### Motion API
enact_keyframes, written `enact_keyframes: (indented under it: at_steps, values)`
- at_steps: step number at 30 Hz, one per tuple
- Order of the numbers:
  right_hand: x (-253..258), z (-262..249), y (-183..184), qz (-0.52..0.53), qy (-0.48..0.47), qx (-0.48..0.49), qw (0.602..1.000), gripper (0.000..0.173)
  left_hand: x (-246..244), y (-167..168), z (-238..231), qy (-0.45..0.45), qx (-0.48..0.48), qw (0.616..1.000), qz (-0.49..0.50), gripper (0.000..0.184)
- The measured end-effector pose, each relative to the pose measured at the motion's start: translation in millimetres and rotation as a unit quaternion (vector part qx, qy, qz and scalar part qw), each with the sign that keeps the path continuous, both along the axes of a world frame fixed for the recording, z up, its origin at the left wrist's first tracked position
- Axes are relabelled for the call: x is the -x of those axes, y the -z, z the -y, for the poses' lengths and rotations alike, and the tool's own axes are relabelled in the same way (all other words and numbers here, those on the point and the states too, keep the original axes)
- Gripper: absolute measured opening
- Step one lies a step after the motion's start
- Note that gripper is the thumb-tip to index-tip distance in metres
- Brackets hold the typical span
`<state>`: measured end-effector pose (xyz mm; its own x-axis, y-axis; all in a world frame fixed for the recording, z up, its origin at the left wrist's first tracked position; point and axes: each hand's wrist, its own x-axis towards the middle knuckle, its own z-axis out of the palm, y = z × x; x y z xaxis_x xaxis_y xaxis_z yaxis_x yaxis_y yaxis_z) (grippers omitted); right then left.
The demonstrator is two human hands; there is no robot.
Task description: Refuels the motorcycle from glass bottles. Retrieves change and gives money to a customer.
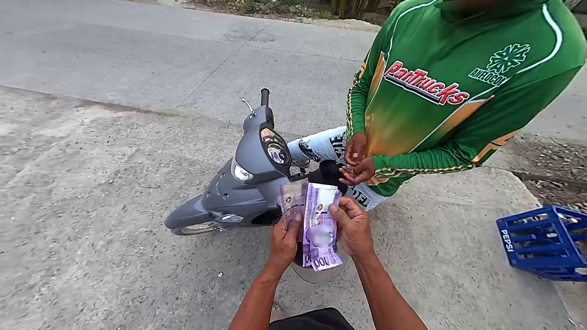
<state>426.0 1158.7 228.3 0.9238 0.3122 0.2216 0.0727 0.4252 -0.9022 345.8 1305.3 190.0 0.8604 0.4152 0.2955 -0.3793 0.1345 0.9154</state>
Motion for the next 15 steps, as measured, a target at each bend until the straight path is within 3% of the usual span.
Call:
enact_keyframes:
  at_steps: [3, 6, 11, 15]
  values:
    - [0.8, -9.7, -1.1, -0.012, -0.008, 0.035, 0.999, 0.021, 1.0, -2.3, 7.0, -0.014, -0.025, 1.0, -0.01, 0.019]
    - [-2.9, -8.1, 4.5, -0.005, -0.005, 0.026, 1.0, 0.012, 1.0, -3.9, 11.7, -0.02, -0.017, 1.0, -0.007, 0.019]
    - [-2.0, -2.0, 8.7, -0.021, 0.033, 0.018, 0.999, 0.012, -1.0, -5.6, 23.2, 0.006, -0.015, 1.0, -0.018, 0.019]
    - [2.5, 6.7, 9.8, -0.052, 0.065, 0.035, 0.996, 0.018, -5.8, -1.8, 37.7, 0.055, -0.025, 0.997, -0.039, 0.05]
